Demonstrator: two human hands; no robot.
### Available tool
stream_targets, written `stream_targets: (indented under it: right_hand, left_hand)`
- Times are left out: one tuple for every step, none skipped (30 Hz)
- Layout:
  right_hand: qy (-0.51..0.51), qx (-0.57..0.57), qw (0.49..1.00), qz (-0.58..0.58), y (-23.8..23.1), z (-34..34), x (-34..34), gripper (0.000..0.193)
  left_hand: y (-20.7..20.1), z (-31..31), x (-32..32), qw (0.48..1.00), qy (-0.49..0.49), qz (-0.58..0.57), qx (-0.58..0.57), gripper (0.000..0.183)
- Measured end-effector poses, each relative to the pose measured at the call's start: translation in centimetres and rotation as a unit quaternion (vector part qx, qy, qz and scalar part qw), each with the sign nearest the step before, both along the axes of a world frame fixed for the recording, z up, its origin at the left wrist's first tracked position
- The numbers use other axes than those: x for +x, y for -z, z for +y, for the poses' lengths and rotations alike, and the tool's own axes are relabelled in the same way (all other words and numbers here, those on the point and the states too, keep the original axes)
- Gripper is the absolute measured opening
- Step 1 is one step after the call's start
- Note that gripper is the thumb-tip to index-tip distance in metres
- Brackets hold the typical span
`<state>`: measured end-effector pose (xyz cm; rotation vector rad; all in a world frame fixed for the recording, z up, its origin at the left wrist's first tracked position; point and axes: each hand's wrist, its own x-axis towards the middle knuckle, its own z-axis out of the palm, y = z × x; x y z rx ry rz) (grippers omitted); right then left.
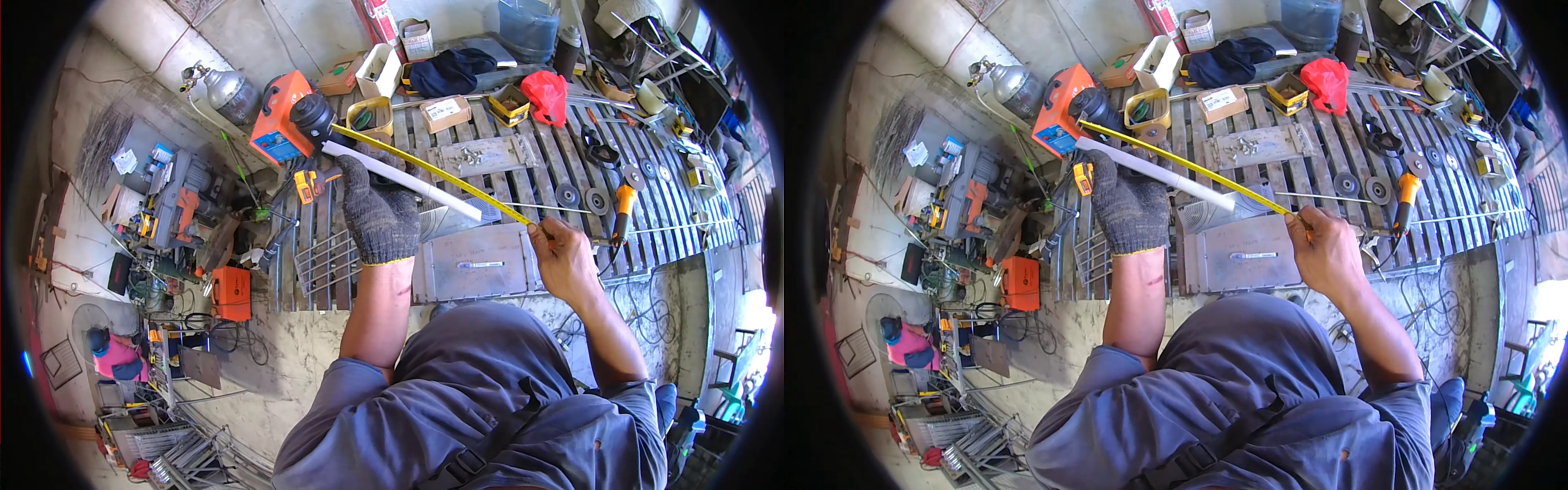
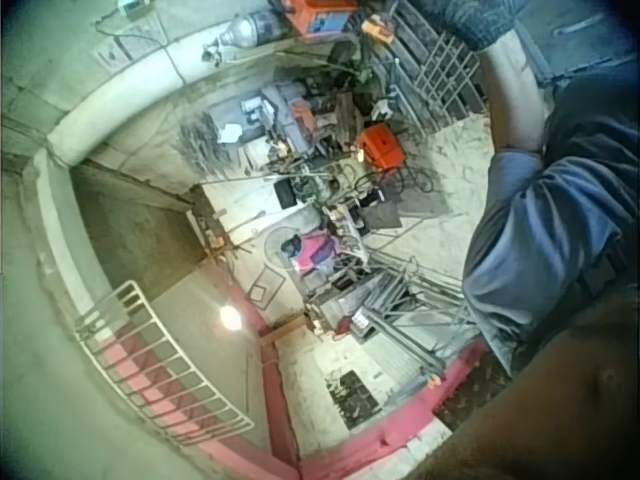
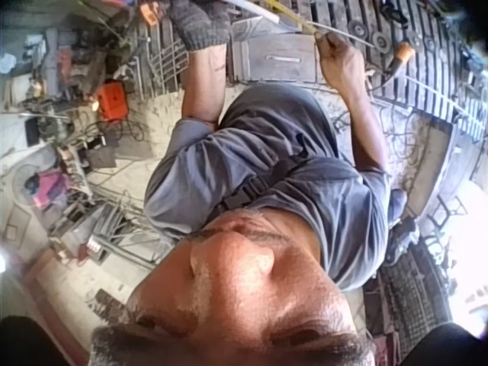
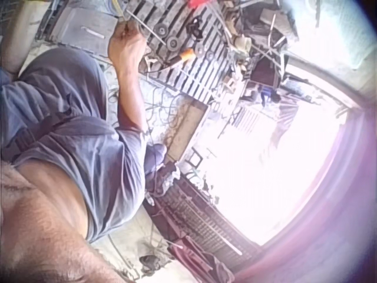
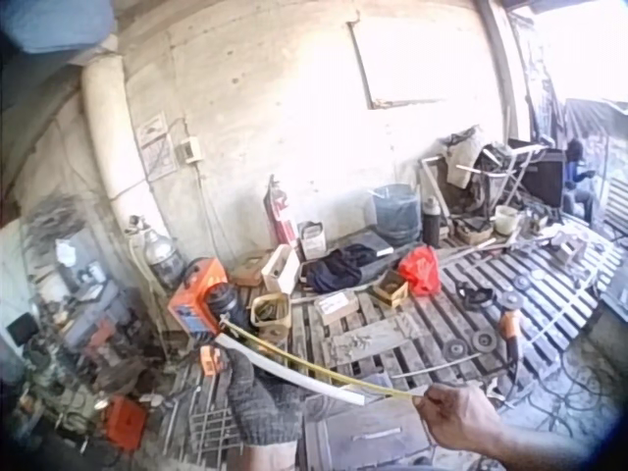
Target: The person measures a metal sheet with a tape measure and marks it with a marker, then cuts the sheet using an angle grinder.
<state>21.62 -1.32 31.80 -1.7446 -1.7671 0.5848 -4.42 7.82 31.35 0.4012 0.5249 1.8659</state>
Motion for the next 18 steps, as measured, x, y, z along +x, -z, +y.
stream_targets:
  right_hand:
    - [0.002, -0.001, 1.0, -0.001, 0.1, -0.1, 0.0, 0.03]
    - [0.0, 0.008, 1.0, -0.001, 0.2, -0.2, 0.0, 0.03]
    - [-0.003, 0.016, 1.0, -0.001, 0.2, -0.2, 0.0, 0.03]
    - [-0.003, 0.017, 1.0, -0.001, 0.2, -0.1, 0.0, 0.03]
    - [-0.008, 0.021, 1.0, -0.004, 0.3, 0.0, 0.1, 0.03]
    - [-0.013, 0.025, 1.0, -0.007, 0.4, 0.0, 0.1, 0.029]
    - [-0.011, 0.024, 1.0, -0.007, 0.4, -0.1, 0.2, 0.029]
    - [-0.014, 0.03, 0.999, -0.006, 0.5, -0.1, 0.2, 0.029]
    - [-0.016, 0.036, 0.999, -0.005, 0.5, -0.1, 0.3, 0.029]
    - [-0.016, 0.036, 0.999, -0.004, 0.5, -0.1, 0.4, 0.029]
    - [-0.015, 0.035, 0.999, -0.009, 0.5, -0.1, 0.4, 0.029]
    - [-0.015, 0.033, 0.999, -0.014, 0.7, -0.1, 0.5, 0.028]
    - [-0.015, 0.032, 0.999, -0.014, 0.7, -0.1, 0.5, 0.028]
    - [-0.015, 0.029, 0.999, -0.013, 0.8, -0.1, 0.5, 0.029]
    - [-0.015, 0.026, 0.999, -0.013, 0.7, -0.1, 0.5, 0.029]
    - [-0.015, 0.026, 0.999, -0.013, 0.5, -0.1, 0.5, 0.029]
    - [-0.019, 0.014, 1.0, -0.007, 0.3, -0.1, 0.4, 0.029]
    - [-0.022, 0.002, 1.0, -0.002, 0.1, -0.2, 0.4, 0.029]
  left_hand:
    - [-0.2, 0.2, 0.3, 1.0, -0.003, -0.011, 0.002, 0.049]
    - [-0.2, 0.3, 0.5, 1.0, -0.005, -0.021, 0.003, 0.044]
    - [0.2, 0.4, 0.4, 1.0, -0.009, -0.011, 0.003, 0.05]
    - [0.4, 0.4, 0.4, 1.0, -0.009, -0.011, 0.004, 0.05]
    - [0.6, 0.5, 0.3, 1.0, -0.013, -0.007, 0.0, 0.047]
    - [0.6, 0.5, 0.4, 1.0, -0.017, -0.003, -0.005, 0.045]
    - [0.5, 0.5, 0.5, 1.0, -0.016, -0.003, -0.005, 0.045]
    - [0.3, 0.6, 0.6, 1.0, -0.014, -0.015, 0.001, 0.042]
    - [0.1, 0.5, 0.7, 1.0, -0.013, -0.027, 0.007, 0.039]
    - [-0.1, 0.5, 0.7, 1.0, -0.013, -0.027, 0.007, 0.039]
    - [-0.3, 0.4, 0.7, 1.0, -0.008, -0.029, 0.003, 0.036]
    - [-0.3, 0.3, 0.7, 0.999, -0.004, -0.031, -0.002, 0.034]
    - [-0.4, 0.3, 0.7, 1.0, -0.004, -0.031, -0.003, 0.034]
    - [-0.4, 0.3, 0.8, 1.0, -0.001, -0.03, 0.003, 0.032]
    - [-0.5, 0.3, 0.8, 1.0, 0.002, -0.028, 0.009, 0.031]
    - [-0.4, 0.4, 0.7, 1.0, 0.002, -0.028, 0.009, 0.031]
    - [-0.2, 0.6, 0.4, 0.999, 0.002, -0.039, 0.017, 0.032]
    - [-0.1, 0.6, 0.4, 0.998, 0.004, -0.05, 0.025, 0.034]
